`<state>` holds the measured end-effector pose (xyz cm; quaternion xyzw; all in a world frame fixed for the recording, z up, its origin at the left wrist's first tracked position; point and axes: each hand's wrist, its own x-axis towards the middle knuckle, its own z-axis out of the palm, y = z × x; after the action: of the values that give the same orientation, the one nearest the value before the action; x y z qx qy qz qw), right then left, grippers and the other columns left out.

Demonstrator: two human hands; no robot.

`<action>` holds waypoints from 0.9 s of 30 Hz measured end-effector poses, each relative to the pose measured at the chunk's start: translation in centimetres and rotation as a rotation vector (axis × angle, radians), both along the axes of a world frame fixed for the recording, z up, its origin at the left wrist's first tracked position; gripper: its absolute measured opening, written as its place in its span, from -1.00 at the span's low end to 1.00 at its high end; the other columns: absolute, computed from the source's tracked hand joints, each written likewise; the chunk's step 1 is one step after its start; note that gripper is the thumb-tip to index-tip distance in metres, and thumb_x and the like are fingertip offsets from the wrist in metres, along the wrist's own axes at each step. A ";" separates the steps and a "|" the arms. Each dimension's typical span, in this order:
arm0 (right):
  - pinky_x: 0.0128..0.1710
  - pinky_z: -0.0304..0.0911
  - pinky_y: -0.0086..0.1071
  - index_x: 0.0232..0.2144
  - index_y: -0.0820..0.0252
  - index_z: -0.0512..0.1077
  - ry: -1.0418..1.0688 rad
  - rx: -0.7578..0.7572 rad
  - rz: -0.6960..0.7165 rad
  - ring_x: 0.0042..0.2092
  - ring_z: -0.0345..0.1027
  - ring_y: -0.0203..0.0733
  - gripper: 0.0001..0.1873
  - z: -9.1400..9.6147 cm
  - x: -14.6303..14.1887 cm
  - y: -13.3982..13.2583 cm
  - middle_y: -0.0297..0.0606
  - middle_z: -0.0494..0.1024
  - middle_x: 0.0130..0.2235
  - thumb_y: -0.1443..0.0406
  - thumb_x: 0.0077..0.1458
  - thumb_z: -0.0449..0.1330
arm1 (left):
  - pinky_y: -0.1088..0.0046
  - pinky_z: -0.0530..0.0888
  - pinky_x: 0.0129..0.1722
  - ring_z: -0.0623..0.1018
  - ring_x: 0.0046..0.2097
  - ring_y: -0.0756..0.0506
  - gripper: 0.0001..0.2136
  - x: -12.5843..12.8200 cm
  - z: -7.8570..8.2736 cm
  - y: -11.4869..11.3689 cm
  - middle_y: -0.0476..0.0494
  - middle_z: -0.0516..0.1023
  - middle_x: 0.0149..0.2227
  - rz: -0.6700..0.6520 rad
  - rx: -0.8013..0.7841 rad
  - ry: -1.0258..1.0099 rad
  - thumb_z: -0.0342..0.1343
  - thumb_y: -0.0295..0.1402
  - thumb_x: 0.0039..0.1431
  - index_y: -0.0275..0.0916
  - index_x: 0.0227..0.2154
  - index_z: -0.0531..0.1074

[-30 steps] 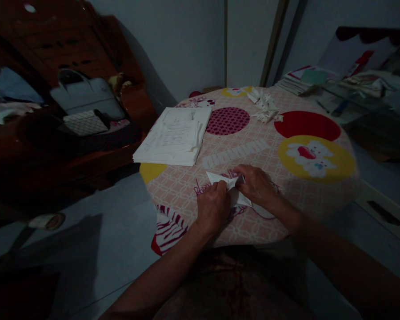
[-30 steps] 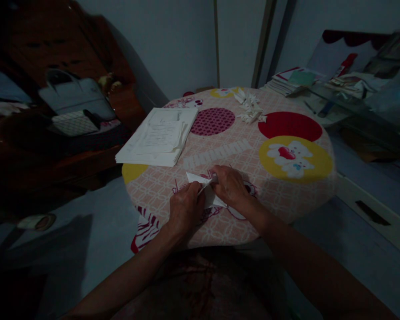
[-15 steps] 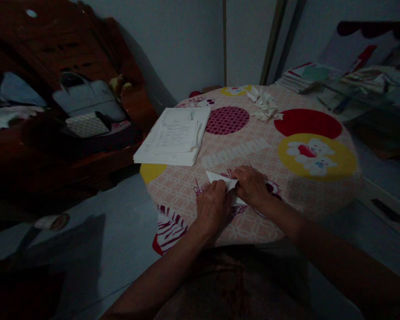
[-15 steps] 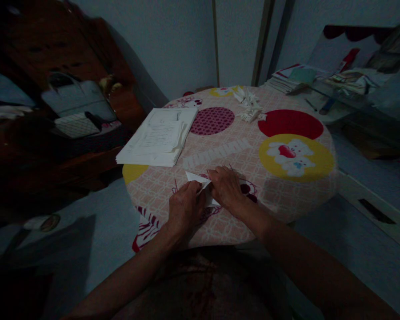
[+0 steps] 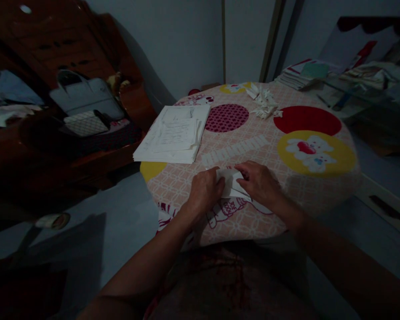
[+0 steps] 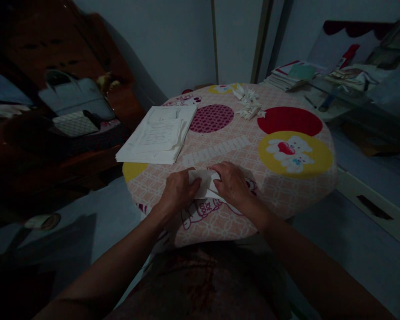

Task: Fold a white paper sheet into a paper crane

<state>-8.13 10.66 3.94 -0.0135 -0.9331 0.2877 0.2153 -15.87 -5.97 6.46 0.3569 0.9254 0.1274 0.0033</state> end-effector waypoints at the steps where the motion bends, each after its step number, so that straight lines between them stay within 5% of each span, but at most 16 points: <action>1: -0.17 0.28 -0.26 -0.19 0.25 0.49 0.040 -0.017 -0.032 -0.21 0.39 -0.11 -0.75 0.6 0.4 -0.1 -0.14 0.54 -0.24 0.45 0.03 0.17 | 0.39 0.40 -0.26 0.58 -0.24 -0.18 -0.80 0.0 -0.1 0.0 -0.18 0.61 -0.30 -0.002 0.000 0.003 -0.02 -0.32 0.24 -0.25 -0.20 0.46; 4: -0.15 0.27 -0.24 -0.31 0.24 0.49 0.156 0.007 0.022 -0.20 0.37 -0.11 -0.86 2.2 1.9 -0.9 -0.16 0.53 -0.29 0.40 0.16 0.11 | 0.36 0.42 -0.22 0.59 -0.21 -0.19 -0.77 0.2 -0.4 0.0 -0.20 0.61 -0.28 -0.011 0.008 0.014 -0.03 -0.31 0.24 -0.26 -0.16 0.47; 8: -0.21 0.26 -0.25 -0.35 0.26 0.47 0.004 0.170 0.253 -0.21 0.34 -0.10 -0.85 2.1 3.5 -2.2 -0.15 0.50 -0.30 0.27 0.19 0.17 | 0.34 0.43 -0.16 0.59 -0.17 -0.20 -0.72 -0.1 -0.4 0.2 -0.24 0.61 -0.23 -0.015 0.002 0.013 -0.02 -0.30 0.24 -0.30 -0.09 0.46; 16: -0.27 0.17 -0.28 -0.52 0.25 0.43 -0.141 0.395 0.141 -0.26 0.29 -0.12 -0.75 -0.4 3.7 -3.3 -0.17 0.44 -0.38 0.41 0.21 0.09 | 0.39 0.45 -0.20 0.59 -0.25 -0.16 -0.79 -1.7 1.4 0.6 -0.21 0.61 -0.34 -0.123 -0.030 -0.077 0.04 -0.35 0.16 -0.30 -0.27 0.54; 27: -0.30 0.10 -0.33 -0.46 0.26 0.43 -0.213 0.326 0.149 -0.30 0.28 -0.18 -0.78 -0.2 3.1 -3.3 -0.19 0.45 -0.37 0.39 0.21 0.07 | 0.37 0.46 -0.15 0.58 -0.23 -0.15 -0.79 -3.2 2.6 1.1 -0.17 0.61 -0.30 -0.197 -0.067 -0.181 0.16 -0.41 0.03 -0.27 -0.24 0.56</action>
<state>-5.05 7.33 3.79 0.0602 -0.9832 0.1450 0.0930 -19.05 -4.92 9.07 0.4329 0.8855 0.1272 0.1111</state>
